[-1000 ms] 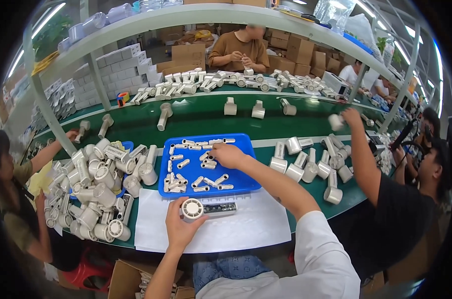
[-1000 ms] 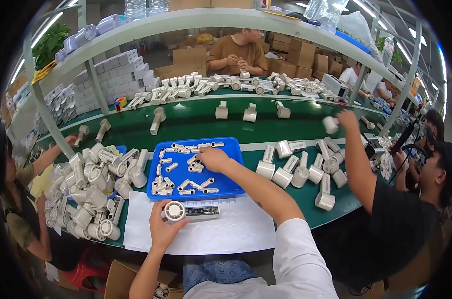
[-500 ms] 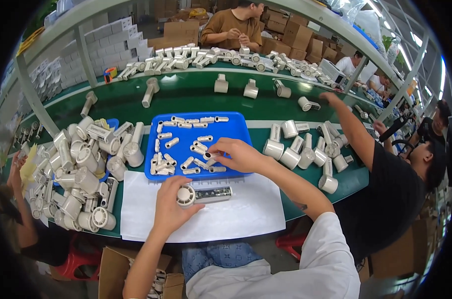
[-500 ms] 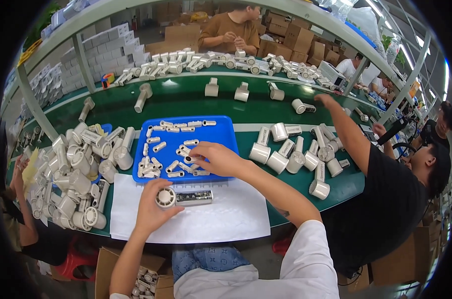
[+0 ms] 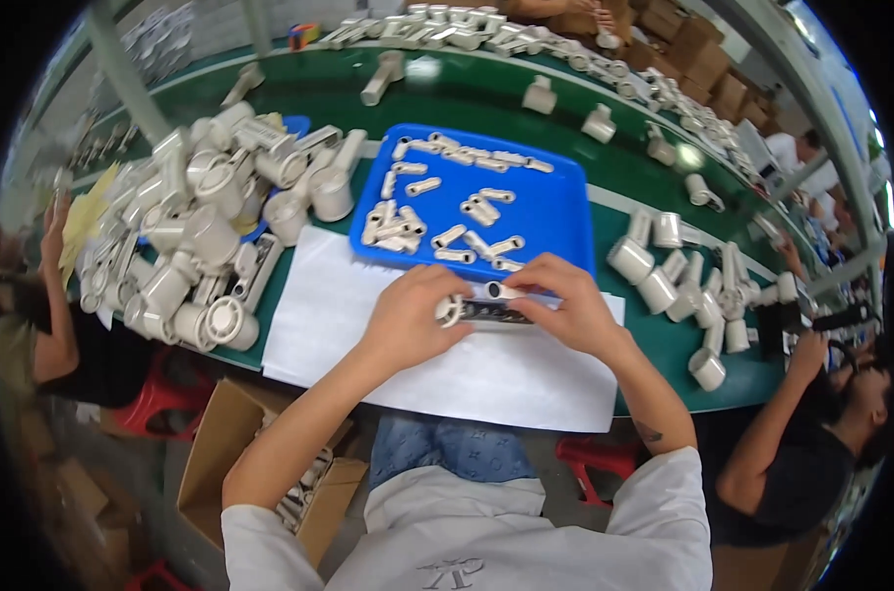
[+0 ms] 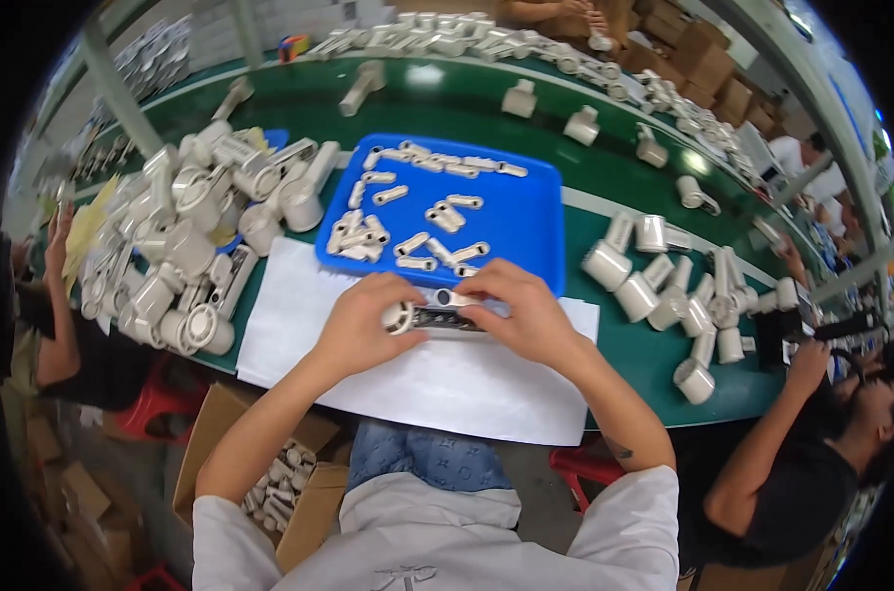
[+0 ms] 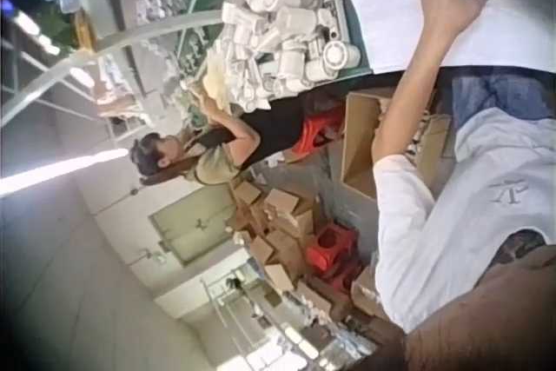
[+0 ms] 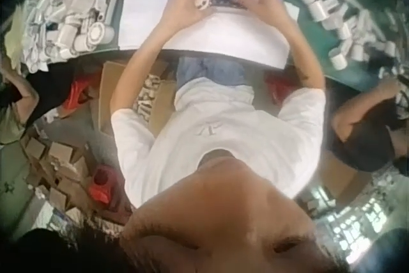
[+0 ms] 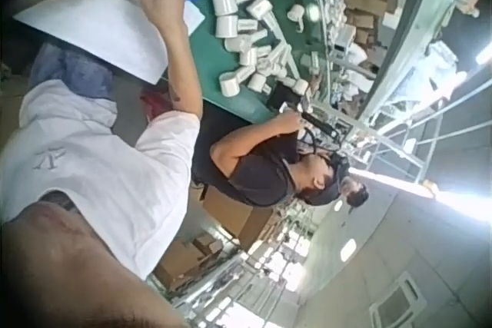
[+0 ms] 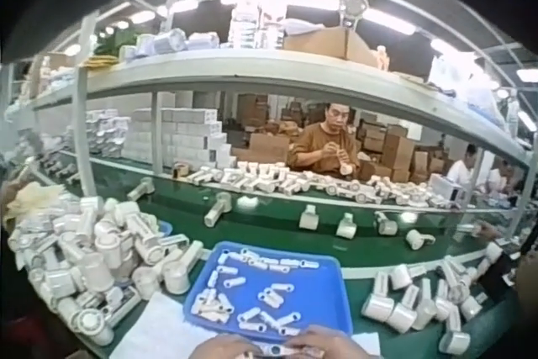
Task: The person assembles portable fans by attaching plastic cover pieces from a tray onto the fan bodies, peeling adhesive pads from a sheet to stick onto the bottom of the fans, and placing the fans onto the conveyor belt.
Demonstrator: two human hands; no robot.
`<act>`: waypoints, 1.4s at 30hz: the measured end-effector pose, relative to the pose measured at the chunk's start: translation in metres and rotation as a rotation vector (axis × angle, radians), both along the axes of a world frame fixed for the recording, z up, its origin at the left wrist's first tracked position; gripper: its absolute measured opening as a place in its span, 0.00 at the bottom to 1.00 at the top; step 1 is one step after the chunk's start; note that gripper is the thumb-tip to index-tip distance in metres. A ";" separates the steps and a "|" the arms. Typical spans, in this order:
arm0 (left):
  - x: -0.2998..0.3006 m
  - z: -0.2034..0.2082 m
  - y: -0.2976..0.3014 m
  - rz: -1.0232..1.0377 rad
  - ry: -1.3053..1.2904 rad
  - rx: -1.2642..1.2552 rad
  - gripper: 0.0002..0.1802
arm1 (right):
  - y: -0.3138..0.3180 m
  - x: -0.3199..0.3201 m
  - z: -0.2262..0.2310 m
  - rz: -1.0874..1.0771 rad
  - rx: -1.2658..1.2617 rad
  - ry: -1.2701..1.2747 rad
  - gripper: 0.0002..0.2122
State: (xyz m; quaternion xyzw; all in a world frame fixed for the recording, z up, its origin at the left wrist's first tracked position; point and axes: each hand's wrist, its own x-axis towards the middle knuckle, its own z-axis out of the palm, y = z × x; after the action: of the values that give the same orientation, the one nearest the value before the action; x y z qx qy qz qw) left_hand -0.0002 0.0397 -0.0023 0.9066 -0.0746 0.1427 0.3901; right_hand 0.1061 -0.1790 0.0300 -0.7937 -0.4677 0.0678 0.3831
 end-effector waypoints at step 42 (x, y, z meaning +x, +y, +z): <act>-0.046 0.002 -0.025 0.035 -0.179 0.278 0.19 | 0.000 -0.031 -0.028 0.147 -0.116 0.136 0.23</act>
State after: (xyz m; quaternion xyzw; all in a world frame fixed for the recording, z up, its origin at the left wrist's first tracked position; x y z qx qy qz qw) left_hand -0.0463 0.0152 -0.0005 0.9366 -0.1125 0.2181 0.2499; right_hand 0.0753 -0.1792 0.0017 -0.7715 -0.4929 0.1767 0.3615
